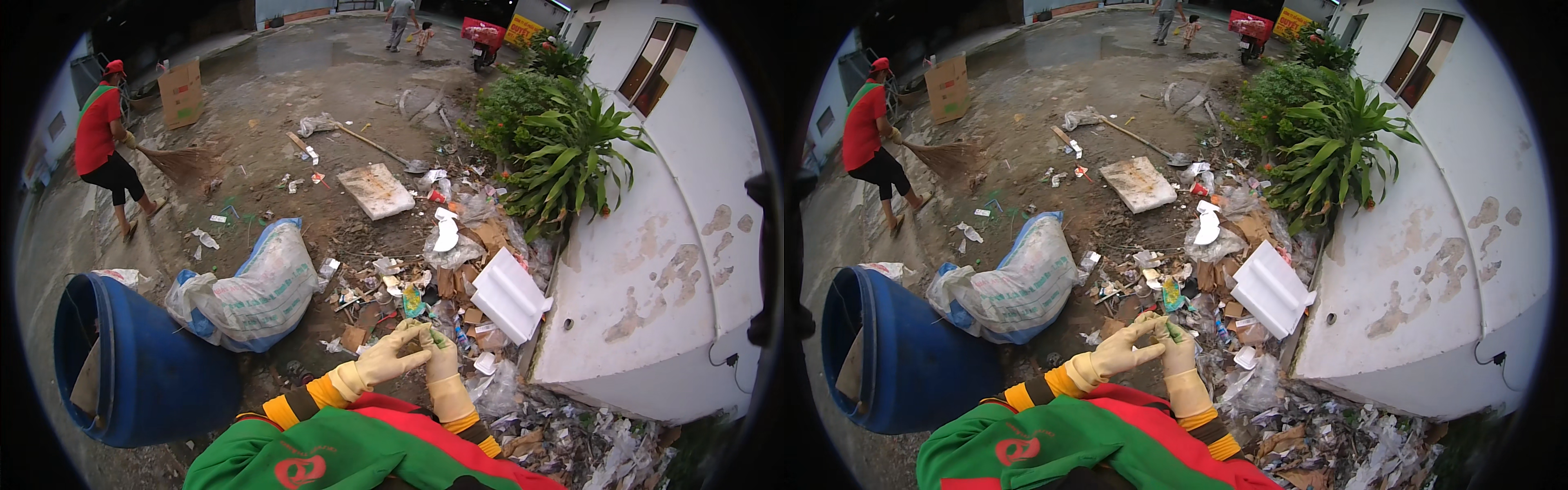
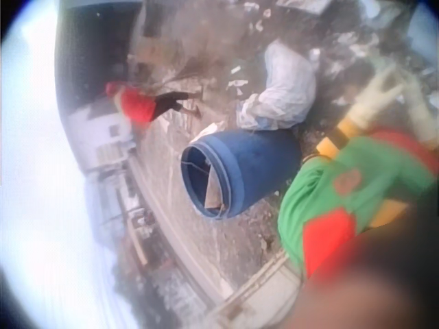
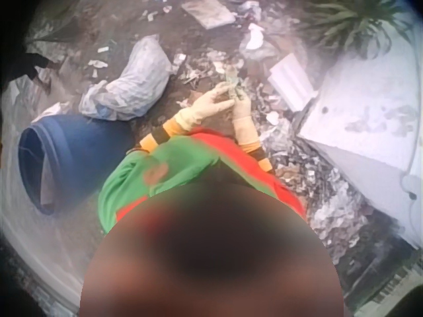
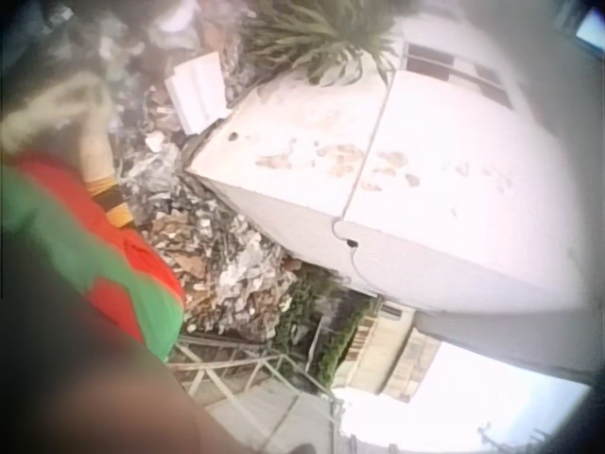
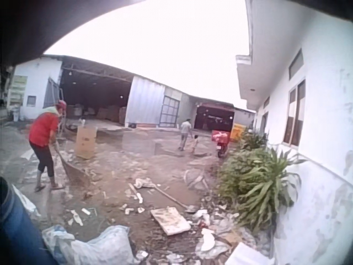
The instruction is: The person collects scattered trash by hand and places it into a white sack. A coworker sweeps debris into a pile while the person picks up items and transfers them into the sack.
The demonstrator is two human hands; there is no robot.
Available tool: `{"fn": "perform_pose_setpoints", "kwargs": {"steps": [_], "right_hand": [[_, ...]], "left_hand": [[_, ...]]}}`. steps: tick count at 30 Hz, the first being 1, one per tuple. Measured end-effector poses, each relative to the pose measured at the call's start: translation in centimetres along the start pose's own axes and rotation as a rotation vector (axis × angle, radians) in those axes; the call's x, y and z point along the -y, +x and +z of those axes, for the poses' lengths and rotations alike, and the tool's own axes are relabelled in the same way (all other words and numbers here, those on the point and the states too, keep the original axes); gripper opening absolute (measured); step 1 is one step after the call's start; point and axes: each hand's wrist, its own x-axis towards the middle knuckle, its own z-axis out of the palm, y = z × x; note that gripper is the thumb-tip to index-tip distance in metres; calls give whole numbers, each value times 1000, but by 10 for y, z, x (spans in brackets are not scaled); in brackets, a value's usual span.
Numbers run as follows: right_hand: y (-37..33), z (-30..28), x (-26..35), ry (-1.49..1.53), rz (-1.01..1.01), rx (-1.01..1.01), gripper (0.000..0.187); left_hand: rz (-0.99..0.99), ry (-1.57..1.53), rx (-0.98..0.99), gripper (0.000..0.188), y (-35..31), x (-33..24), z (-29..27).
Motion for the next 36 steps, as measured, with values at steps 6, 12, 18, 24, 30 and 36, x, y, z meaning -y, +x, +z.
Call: {"fn": "perform_pose_setpoints", "kwargs": {"steps": [6,12,18,24,30,36], "right_hand": [[-9,3,-1,68,-29,-90,24],[-13,-11,6,42,-89,26,21],[-16,-15,0,53,-157,-19,17],[-12,-29,-9,27,-231,-64,11],[-2,-35,-31,110,-263,-29,11],[-10,-22,-23,74,-219,8,13]], "left_hand": [[40,80,-49,67,-2,-4,13],[57,64,-34,70,2,-5,22],[3,2,-21,77,7,4,39],[32,27,-46,83,12,10,52],[-76,-183,-74,76,14,6,50],[-173,-443,-48,67,14,13,50]]}}
